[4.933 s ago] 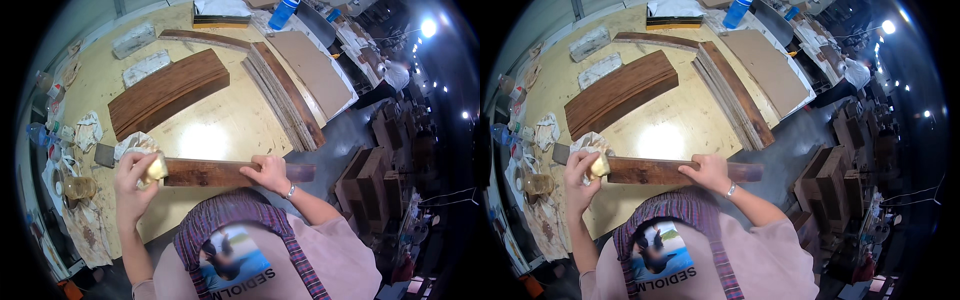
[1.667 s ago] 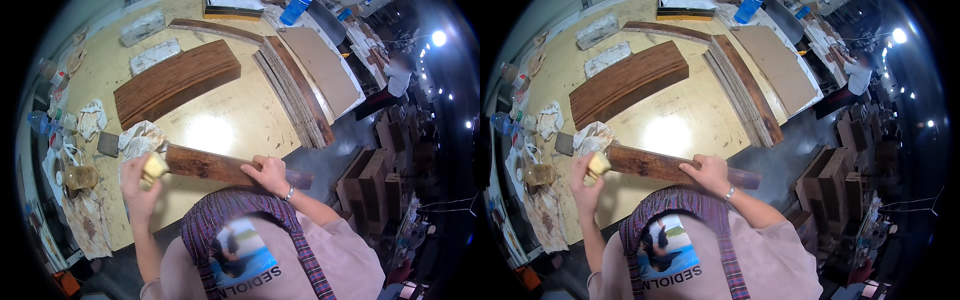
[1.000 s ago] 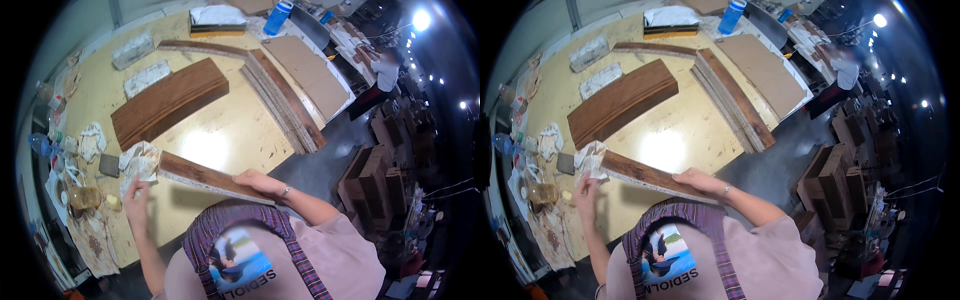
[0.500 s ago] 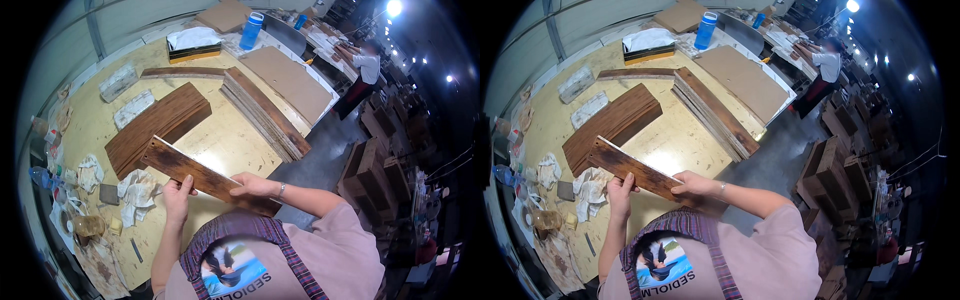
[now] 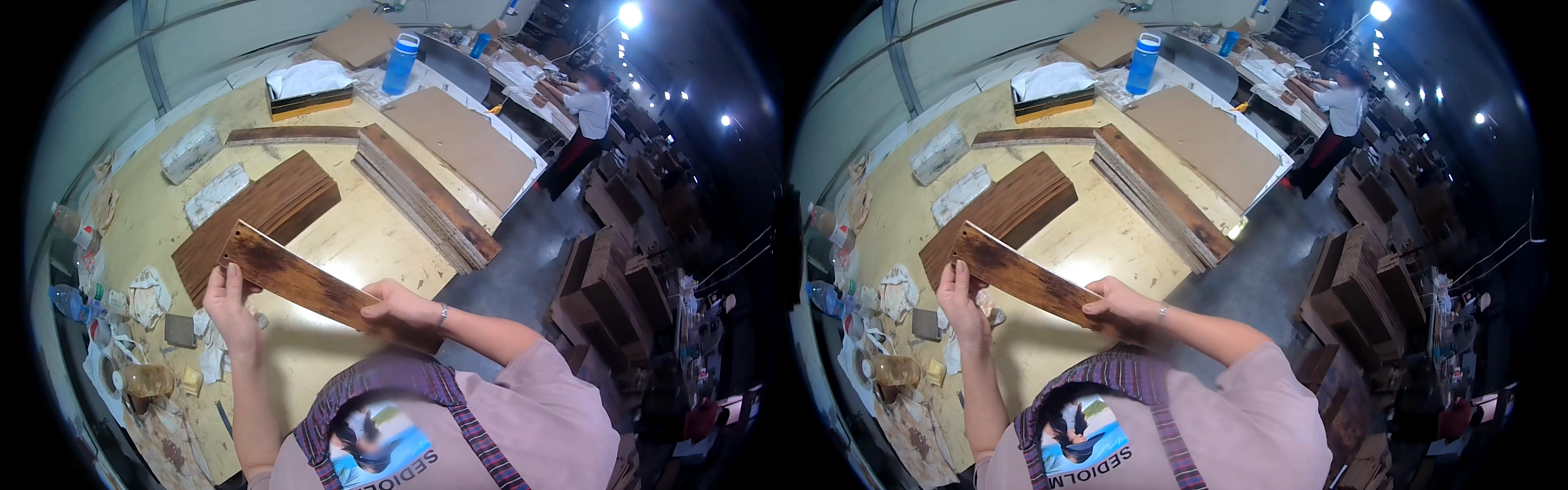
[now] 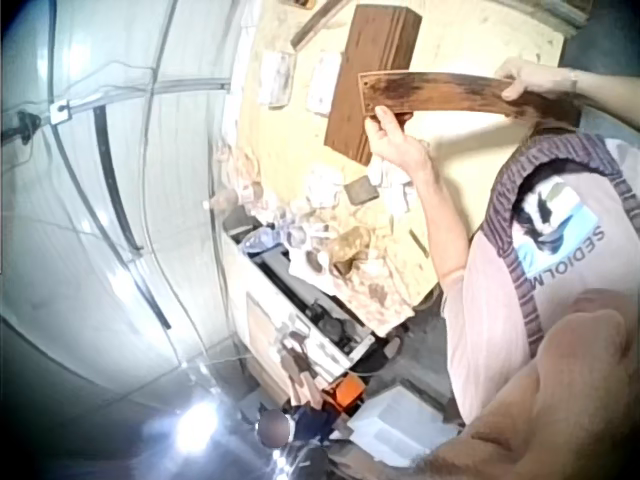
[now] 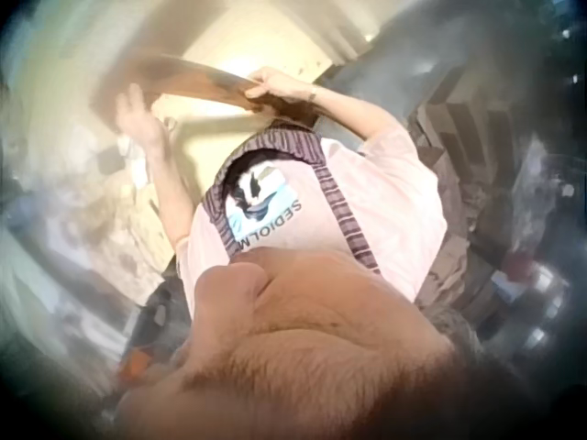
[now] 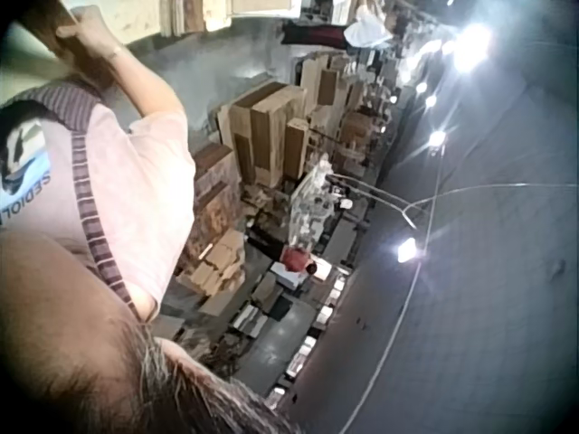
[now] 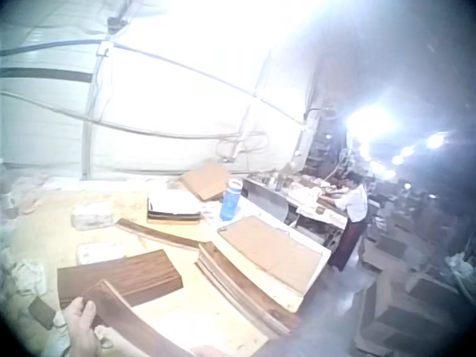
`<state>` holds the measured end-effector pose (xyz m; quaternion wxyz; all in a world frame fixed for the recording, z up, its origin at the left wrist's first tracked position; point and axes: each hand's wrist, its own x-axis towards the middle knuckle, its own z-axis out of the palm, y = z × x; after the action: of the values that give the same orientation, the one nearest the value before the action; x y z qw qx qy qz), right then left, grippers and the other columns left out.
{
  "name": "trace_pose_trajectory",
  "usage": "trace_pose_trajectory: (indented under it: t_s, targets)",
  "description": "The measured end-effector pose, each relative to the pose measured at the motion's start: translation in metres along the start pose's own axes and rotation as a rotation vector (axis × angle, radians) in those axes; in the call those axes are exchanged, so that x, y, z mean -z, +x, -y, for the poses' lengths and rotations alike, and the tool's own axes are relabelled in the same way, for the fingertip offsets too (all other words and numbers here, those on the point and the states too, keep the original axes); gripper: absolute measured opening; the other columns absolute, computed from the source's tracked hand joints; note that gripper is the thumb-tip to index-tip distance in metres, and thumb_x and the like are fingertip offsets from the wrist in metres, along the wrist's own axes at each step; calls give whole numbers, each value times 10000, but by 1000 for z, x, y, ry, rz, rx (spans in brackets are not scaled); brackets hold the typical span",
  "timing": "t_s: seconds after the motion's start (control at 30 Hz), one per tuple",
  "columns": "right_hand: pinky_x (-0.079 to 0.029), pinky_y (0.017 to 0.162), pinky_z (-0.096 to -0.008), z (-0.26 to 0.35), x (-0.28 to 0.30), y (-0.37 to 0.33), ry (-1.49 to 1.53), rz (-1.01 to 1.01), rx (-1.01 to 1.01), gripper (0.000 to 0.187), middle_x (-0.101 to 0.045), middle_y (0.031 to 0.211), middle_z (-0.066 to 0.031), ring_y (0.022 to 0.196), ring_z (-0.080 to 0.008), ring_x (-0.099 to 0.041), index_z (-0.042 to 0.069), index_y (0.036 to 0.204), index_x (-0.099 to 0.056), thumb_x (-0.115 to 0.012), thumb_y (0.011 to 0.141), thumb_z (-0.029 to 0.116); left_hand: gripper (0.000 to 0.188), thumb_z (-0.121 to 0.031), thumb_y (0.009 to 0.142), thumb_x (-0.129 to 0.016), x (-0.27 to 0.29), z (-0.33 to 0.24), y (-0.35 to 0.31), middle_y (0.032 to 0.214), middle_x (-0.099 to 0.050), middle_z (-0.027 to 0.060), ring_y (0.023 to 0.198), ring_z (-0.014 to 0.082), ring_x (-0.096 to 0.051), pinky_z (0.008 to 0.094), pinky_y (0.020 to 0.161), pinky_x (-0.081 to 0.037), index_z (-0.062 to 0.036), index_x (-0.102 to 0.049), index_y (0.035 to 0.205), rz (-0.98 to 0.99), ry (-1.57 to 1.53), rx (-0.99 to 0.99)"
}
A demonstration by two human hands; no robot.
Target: The person applies a liquid substance with a sponge and wipes a long wood piece with a cloth on a workbench.
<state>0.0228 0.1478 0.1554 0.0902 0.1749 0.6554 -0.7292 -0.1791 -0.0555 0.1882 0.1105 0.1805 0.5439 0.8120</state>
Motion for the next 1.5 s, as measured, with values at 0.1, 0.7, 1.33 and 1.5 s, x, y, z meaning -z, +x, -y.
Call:
trace_pose_trajectory:
  t_s: [0.1,0.7,1.33,1.5]
  targets:
    - [-519,755,-262,10,-3,-1,80,-14,24,206,-675,926,-11,816,-78,-610,-41,1057,-657,-649,887,75,201,-188,1007,-596,-10,-13,8,877,-666,5,740,57,-588,245,680,-490,1,-647,1052,41,34,-39]
    - [-509,781,-262,-7,-6,-1,48,7,-17,240,-683,948,-26,838,-82,-603,-52,1087,-653,-671,896,91,166,-116,928,-679,18,-7,-3,868,-681,48,715,103,-626,255,697,-528,15,-631,1018,141,194,178]
    - [-535,640,-321,46,0,12,-502,-403,297,255,-687,821,-106,699,-171,-660,-4,997,-653,-729,812,154,218,-152,945,-638,25,42,-44,821,-668,83,761,126,-583,293,706,-483,61,-660,985,161,587,106]
    - [-517,863,-407,101,-6,3,-1282,-634,1037,412,-608,1138,-111,1010,-264,-615,61,1055,-656,-805,692,187,281,-274,858,-700,53,1,-33,633,-556,167,563,279,-525,379,569,-412,-2,-637,829,245,1069,-78]
